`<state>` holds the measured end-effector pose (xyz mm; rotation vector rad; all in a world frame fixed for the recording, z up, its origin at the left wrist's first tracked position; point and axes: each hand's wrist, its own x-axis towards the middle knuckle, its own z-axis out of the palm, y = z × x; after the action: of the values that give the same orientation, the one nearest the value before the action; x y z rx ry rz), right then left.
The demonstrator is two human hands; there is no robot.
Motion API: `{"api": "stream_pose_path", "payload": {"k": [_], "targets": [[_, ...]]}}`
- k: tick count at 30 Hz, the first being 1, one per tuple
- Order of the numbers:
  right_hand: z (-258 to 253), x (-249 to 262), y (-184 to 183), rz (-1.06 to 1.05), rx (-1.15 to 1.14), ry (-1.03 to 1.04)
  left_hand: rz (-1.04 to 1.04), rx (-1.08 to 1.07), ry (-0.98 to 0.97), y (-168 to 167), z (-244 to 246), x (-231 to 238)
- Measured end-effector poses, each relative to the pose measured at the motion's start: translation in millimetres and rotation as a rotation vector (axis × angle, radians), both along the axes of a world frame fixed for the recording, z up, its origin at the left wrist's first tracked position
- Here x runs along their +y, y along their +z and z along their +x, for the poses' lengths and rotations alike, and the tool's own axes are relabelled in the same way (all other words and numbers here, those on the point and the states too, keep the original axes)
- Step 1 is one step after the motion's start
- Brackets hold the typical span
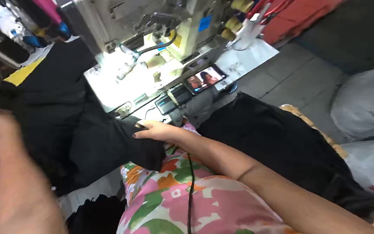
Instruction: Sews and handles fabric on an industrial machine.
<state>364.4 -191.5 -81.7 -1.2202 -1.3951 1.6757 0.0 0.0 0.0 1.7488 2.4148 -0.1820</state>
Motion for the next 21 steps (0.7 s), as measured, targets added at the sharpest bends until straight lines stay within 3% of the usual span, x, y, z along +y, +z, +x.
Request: {"api": "stream_pose_path", "payload": {"k": [1, 3, 6, 8, 10, 15, 18, 21], "targets": [[7, -5, -1, 0.131, -0.159, -0.020, 0.254, -0.037, -0.084, -43, -15, 6], [25, -13, -6, 0.345, -0.461, -0.135, 0.431, -0.108, -0.114, -82, -35, 13], [47, -24, -5, 0.408, -0.630, -0.308, 0.381, -0.324, -0.098, -59, -41, -10], [44, -32, 4, 0.445, -0.583, -0.360, 0.500, -0.445, -0.074, -37, -33, -50], [27, -41, 13, 0.494, -0.483, -0.279, 0.626, -0.486, -0.114, -25, -6, -108], [-22, -34, 6, 0.627, -0.639, -0.137, 0.458, -0.636, -0.376, -60, 78, -211], [-38, -15, 9, 0.402, -0.979, -0.005, 0.394, -0.682, -0.496, -84, 105, -229], [-37, -7, 8, 0.322, -1.075, 0.094, 0.317, -0.722, -0.645, -96, 123, -234]]}}
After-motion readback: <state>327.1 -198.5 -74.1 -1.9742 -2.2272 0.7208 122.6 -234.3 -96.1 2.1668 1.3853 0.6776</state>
